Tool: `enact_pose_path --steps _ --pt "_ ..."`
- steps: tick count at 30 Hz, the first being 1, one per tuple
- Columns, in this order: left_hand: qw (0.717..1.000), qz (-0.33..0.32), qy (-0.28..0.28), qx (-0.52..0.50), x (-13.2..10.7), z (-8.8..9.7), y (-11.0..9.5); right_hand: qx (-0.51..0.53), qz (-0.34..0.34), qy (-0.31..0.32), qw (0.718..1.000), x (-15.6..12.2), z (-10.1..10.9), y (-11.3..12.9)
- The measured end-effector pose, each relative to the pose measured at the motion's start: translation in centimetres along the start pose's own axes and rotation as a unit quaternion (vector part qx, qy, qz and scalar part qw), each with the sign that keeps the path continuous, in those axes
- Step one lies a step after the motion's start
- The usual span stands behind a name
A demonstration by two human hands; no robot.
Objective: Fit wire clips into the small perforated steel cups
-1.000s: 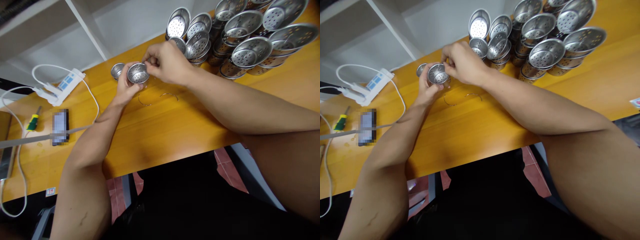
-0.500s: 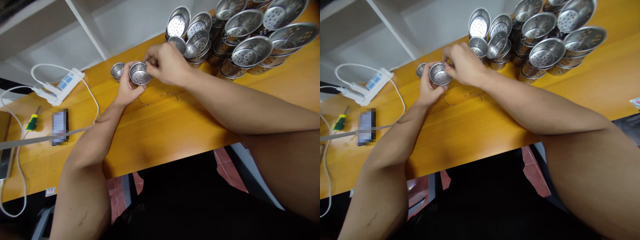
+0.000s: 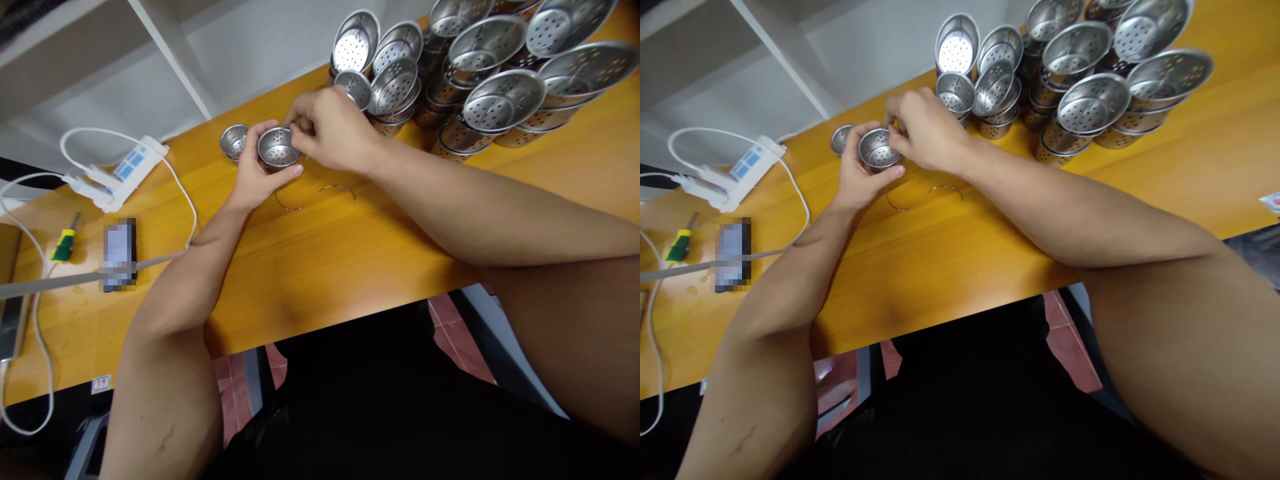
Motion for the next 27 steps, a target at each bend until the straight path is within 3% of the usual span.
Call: enact_pose_path --steps 4,8,13,17,27 --pt "1.000 0.014 0.008 -0.022 0.3 0.2 1.4 -0.009 0.011 -0.012 1.000 0.1 0.5 0.1" --pt "0.996 -0.015 0.002 -0.086 0.1 0.7 1.2 -0.022 0.038 -0.028 0.999 0.0 1.0 0.3" --pt "0.993 0.043 -0.005 -0.114 -0.4 0.8 1.3 0.092 0.018 -0.034 0.995 -0.1 0.9 -0.1" --pt "0.992 0.012 0.007 -0.125 -0.6 0.0 1.5 0.124 -0.021 -0.021 0.992 0.1 0.3 -0.9" --pt "0.995 -0.044 0.030 -0.086 -0.5 -0.6 1.9 0.039 0.045 -0.036 0.998 0.5 0.2 -0.8"
Point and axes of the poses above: each hand's wrist, its own x-axis towards the middle knuckle, its own z-axis out of the back of the hand, y = z × x, the point moved 9 cm from there along x, towards the middle knuckle, and after that the axes turned 15 degrees about x, right-handed, at the moved point
